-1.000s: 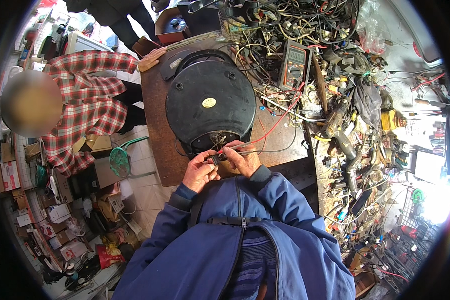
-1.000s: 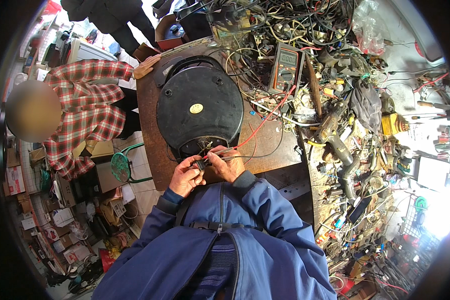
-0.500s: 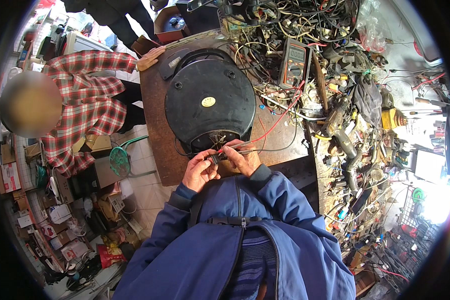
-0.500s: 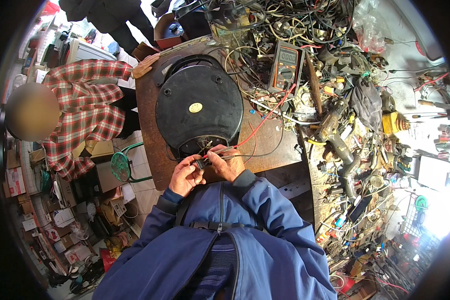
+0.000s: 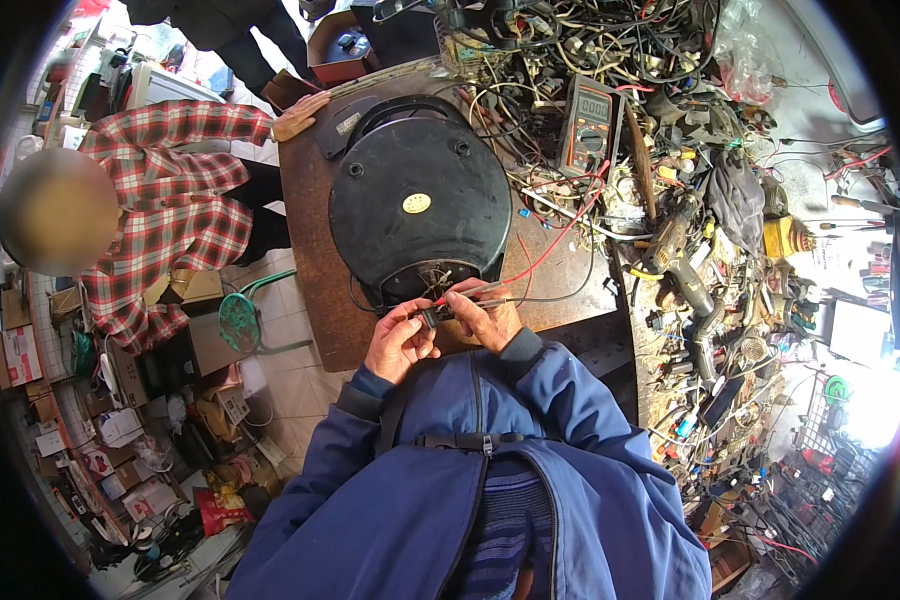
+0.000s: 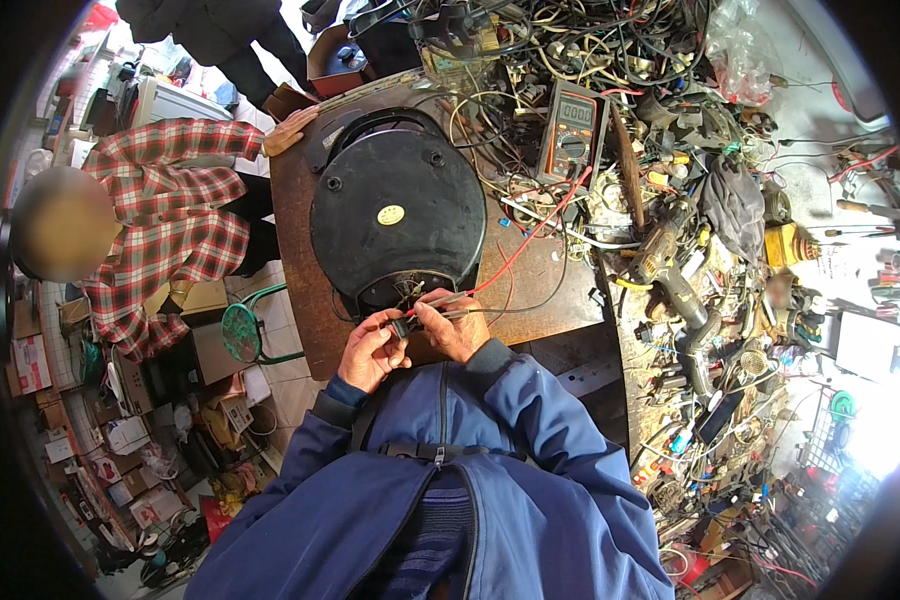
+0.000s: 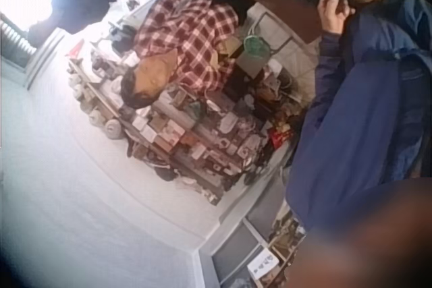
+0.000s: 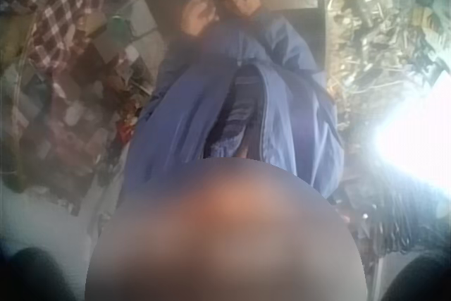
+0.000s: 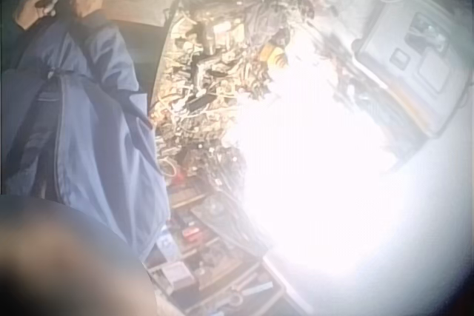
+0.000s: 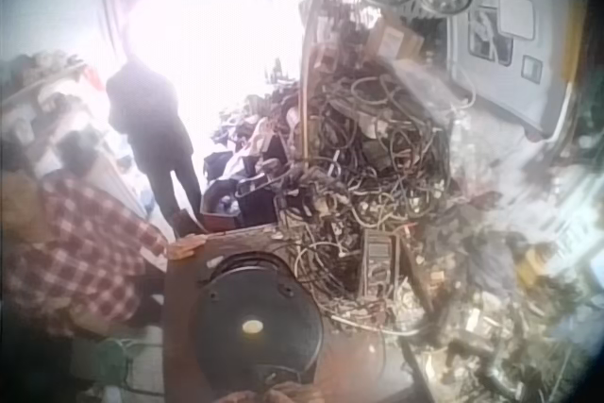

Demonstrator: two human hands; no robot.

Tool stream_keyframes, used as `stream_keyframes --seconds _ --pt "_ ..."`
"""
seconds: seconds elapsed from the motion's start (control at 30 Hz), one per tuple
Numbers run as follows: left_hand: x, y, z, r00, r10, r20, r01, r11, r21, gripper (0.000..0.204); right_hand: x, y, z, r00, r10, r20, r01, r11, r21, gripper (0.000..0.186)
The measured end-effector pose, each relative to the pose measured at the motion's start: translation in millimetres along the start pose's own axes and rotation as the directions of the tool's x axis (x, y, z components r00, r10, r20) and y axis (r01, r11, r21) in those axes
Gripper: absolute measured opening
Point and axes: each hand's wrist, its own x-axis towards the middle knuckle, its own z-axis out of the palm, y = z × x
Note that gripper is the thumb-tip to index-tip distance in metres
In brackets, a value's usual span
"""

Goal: The person places a black circular electronic device on a cluttered workbench and uses a power drill to remove screws from its back panel. After opening the casing, the person uses a multimeter to test the internal wiring and components.

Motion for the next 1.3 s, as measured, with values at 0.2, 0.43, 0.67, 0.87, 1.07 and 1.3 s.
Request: stream_keyframes --seconds 0.2,0.43,0.67,0.87,1.07,1.3 --pt "0.8 1.1 1.5 1.000 0.001 -0.031 0.000 0.999 0.037 0.032 1.5 3.5 -2.1 1.000 0.003 0.001 -0.003 1.000 -0.025 0.023" --pt "2.0 -0.6 -0.9 0.999 0.019 -0.029 -0.018 0.999 0.044 0.031 0.9 1.8 -1.0 1.000 0.012 -0.001 -0.012 1.000 -0.011 0.023" --pt "2.8 -2.8 -5.1 1.000 0.019 0.019 -0.021 0.997 0.078 0.036 1.8 7.1 -1.0 1.000 -0.015 -0.006 0.015 1.000 0.004 0.023" --pt "-1.0 1.1 5.2 0.999 0.032 0.018 -0.034 0.997 0.068 0.041 0.5 1.7 0.2 1.000 0.014 -0.017 -0.013 0.999 0.048 0.024" --pt "-0.5 -1.0 2.9 1.000 0.024 0.003 -0.024 0.996 0.089 0.042 1.3 7.2 -1.2 1.000 -0.008 -0.010 0.008 0.999 0.034 0.023" --pt "-0.6 -0.6 9.3 0.995 0.073 -0.064 -0.055 0.967 0.247 0.047 -0.7 7.5 -0.6 0.999 -0.017 -0.028 0.018 0.999 0.038 0.025"
